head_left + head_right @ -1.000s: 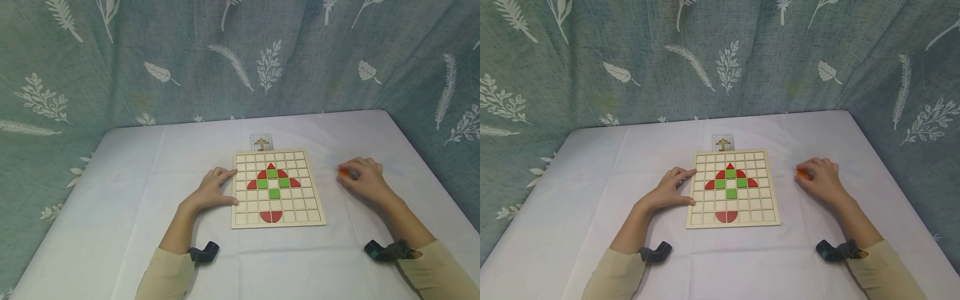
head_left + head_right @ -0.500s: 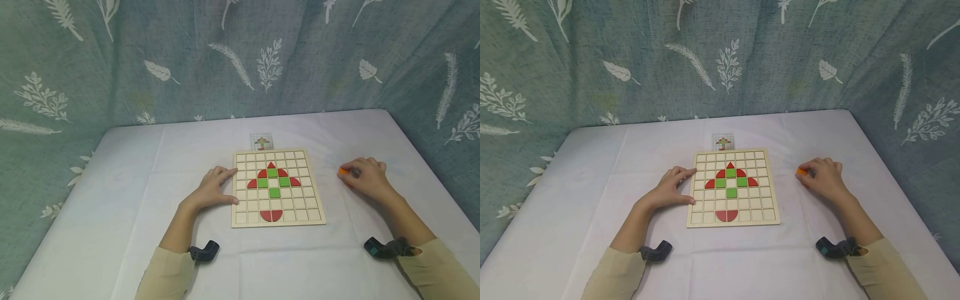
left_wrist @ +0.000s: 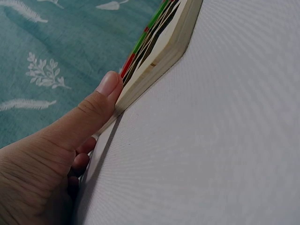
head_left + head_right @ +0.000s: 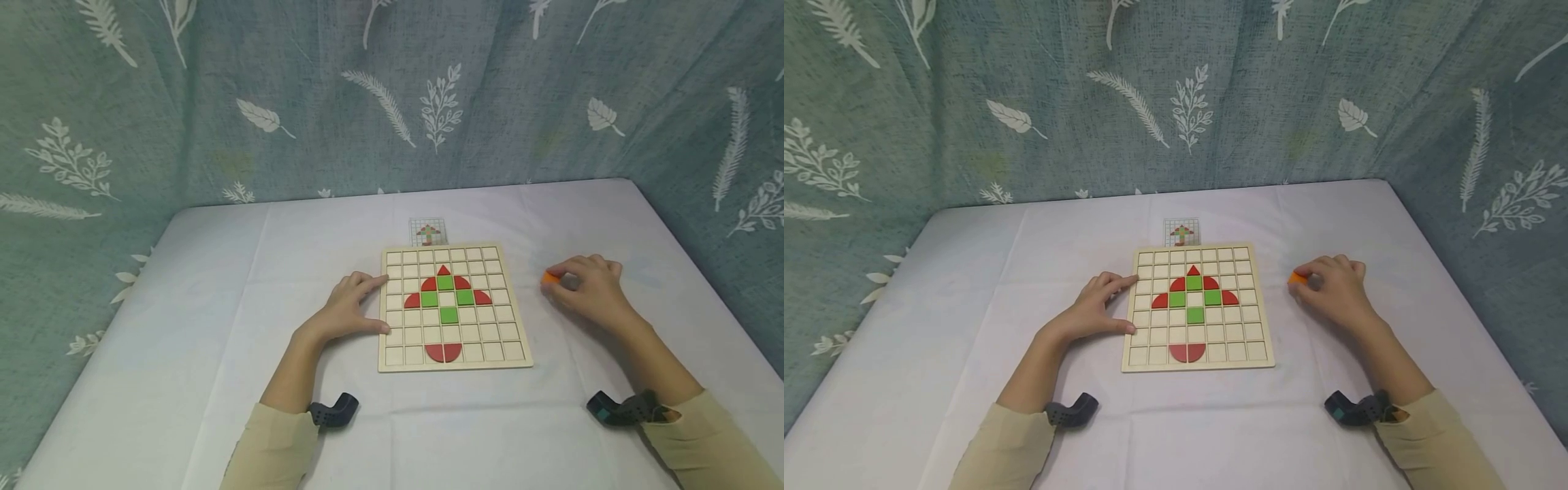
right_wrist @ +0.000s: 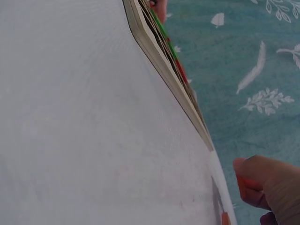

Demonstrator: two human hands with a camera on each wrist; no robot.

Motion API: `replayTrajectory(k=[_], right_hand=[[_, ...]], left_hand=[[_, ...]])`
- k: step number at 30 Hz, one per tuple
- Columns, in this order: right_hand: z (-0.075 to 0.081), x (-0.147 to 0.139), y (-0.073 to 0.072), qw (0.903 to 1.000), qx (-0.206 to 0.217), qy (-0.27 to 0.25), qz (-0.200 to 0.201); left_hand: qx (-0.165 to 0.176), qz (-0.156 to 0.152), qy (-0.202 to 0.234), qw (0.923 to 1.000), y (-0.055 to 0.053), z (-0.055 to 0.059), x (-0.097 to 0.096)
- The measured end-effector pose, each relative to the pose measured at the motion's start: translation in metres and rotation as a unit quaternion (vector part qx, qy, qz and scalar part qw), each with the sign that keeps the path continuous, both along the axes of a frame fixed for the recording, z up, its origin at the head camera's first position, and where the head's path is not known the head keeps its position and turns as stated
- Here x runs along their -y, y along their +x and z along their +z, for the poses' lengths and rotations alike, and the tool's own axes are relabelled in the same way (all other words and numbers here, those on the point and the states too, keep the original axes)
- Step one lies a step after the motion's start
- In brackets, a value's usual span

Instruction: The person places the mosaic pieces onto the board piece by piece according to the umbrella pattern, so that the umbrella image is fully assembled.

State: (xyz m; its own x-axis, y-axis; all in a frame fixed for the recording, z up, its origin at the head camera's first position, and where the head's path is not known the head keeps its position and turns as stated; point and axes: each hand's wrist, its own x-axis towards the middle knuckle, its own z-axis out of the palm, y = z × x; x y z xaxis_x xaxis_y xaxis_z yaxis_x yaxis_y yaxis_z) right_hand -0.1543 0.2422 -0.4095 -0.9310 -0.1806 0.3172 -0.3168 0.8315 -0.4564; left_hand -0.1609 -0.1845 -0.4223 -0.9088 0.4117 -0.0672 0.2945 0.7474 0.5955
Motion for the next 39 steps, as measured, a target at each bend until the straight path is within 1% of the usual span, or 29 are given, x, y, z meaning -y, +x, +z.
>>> replayTrajectory(k=[5,12,18,27,31,39], right_hand=[[0.003,0.007,0.000,0.9997,-0.019,0.004,0.014],[0.006,0.017,-0.001,0.9984,-0.045,-0.006,0.035],[0.006,0.024,-0.004,0.9961,-0.068,-0.015,0.053],[0.008,0.036,-0.006,0.9936,-0.087,-0.022,0.069],[0.009,0.041,-0.007,0.9930,-0.087,-0.026,0.075],[0.009,0.053,-0.011,0.9913,-0.087,-0.033,0.094]], left_hand=[[-0.001,0.001,0.001,1.0000,-0.001,0.000,0.000],[0.007,0.006,0.004,1.0000,0.000,-0.001,0.000],[0.002,0.002,0.002,1.0000,0.000,0.001,0.000],[0.000,-0.001,0.007,1.0000,0.001,0.000,0.001],[-0.006,-0.002,0.006,1.0000,0.002,-0.001,0.001],[-0.006,0.000,0.006,1.0000,0.001,-0.001,0.001]])
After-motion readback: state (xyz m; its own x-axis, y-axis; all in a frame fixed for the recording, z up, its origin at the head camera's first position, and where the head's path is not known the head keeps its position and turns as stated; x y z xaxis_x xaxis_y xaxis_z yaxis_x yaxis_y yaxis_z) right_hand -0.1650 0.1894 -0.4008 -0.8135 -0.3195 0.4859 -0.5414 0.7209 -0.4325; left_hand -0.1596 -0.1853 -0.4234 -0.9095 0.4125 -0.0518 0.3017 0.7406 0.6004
